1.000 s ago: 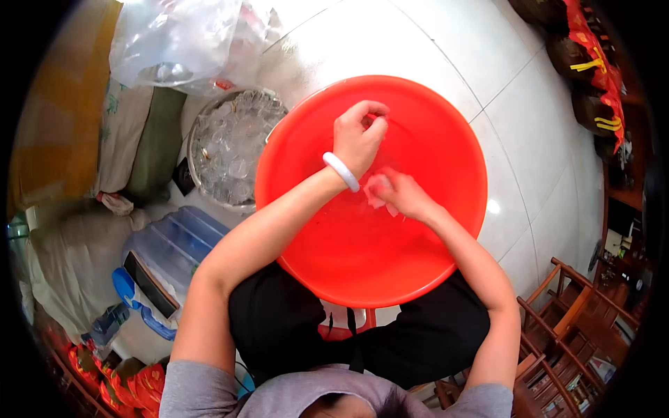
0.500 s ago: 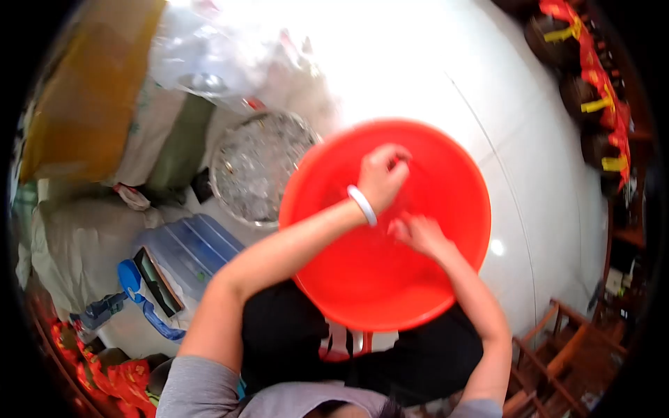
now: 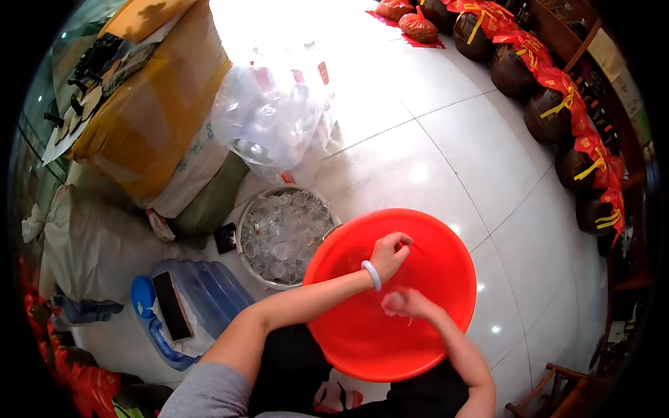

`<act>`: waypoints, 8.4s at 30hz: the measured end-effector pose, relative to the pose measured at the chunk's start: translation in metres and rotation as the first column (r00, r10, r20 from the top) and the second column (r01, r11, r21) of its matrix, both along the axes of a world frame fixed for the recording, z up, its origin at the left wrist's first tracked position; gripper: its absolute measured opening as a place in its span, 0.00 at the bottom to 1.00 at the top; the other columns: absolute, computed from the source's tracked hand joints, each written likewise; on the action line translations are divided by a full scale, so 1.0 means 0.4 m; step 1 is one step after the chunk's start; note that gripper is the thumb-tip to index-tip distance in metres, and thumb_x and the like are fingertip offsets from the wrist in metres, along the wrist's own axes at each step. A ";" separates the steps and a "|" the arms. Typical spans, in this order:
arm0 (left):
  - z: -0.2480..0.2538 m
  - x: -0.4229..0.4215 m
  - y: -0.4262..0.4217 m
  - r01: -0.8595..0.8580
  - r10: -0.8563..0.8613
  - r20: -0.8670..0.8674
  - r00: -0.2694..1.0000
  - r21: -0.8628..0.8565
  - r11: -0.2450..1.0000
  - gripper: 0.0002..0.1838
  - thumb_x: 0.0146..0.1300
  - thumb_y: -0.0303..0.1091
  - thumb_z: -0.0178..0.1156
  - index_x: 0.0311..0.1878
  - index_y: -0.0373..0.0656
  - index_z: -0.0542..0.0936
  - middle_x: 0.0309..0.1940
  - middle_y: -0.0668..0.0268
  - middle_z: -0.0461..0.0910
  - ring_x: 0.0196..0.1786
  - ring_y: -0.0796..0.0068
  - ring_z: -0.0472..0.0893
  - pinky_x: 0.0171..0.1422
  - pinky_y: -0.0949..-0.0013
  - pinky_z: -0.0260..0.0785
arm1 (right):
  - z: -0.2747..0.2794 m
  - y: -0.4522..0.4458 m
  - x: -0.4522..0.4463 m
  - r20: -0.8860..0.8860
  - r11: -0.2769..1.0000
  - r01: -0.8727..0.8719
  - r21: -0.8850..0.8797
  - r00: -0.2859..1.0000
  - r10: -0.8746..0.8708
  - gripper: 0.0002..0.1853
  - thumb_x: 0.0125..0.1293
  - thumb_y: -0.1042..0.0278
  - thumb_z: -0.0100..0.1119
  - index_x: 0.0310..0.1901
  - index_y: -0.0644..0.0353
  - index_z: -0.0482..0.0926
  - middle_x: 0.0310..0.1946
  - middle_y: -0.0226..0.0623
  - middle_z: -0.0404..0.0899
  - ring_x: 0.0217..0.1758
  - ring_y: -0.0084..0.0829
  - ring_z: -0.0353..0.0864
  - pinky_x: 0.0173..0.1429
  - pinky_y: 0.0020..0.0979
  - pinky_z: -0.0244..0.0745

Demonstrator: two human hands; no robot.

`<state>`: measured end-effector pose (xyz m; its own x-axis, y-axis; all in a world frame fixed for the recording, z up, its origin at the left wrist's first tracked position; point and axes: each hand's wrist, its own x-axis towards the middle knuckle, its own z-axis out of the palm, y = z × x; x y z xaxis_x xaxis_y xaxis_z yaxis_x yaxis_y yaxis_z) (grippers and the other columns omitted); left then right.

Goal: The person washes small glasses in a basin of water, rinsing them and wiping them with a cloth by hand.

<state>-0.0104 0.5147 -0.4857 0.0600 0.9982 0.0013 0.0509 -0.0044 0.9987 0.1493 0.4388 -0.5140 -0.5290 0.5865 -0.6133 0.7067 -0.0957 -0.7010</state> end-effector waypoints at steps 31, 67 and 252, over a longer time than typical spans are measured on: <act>0.005 0.001 -0.001 -0.013 0.013 -0.010 1.000 0.031 0.999 0.06 0.53 0.23 0.53 0.33 0.35 0.76 0.22 0.66 0.77 0.24 0.82 0.74 0.29 0.78 0.68 | 0.178 0.028 -0.105 -0.316 0.927 0.163 -0.337 0.908 -0.274 0.20 0.56 0.61 0.60 0.47 0.61 0.70 0.35 0.34 0.80 0.38 0.26 0.80 0.26 0.23 0.73; -0.011 0.007 -0.013 0.464 -0.312 0.344 0.886 -0.668 0.582 0.24 0.65 0.50 0.44 0.42 0.34 0.72 0.28 0.55 0.77 0.24 0.64 0.79 0.23 0.65 0.75 | 0.041 0.047 -0.048 -0.417 0.612 0.791 -0.007 0.554 -0.720 0.17 0.67 0.57 0.45 0.40 0.64 0.73 0.28 0.38 0.75 0.32 0.27 0.75 0.38 0.28 0.70; -0.081 0.012 -0.039 0.301 -0.261 0.163 0.951 -0.320 0.898 0.12 0.49 0.24 0.59 0.39 0.34 0.75 0.31 0.61 0.78 0.31 0.74 0.77 0.33 0.71 0.71 | 0.070 0.101 -0.056 -0.609 0.633 0.670 0.388 0.702 -0.370 0.44 0.57 0.28 0.38 0.56 0.67 0.64 0.45 0.47 0.70 0.50 0.43 0.70 0.57 0.36 0.62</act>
<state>-0.0055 0.4991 -0.5179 0.3578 0.8815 -0.3080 -0.0154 0.3354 0.9420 0.1270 0.4792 -0.4859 -0.1270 0.9840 0.1252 0.2627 0.1551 -0.9523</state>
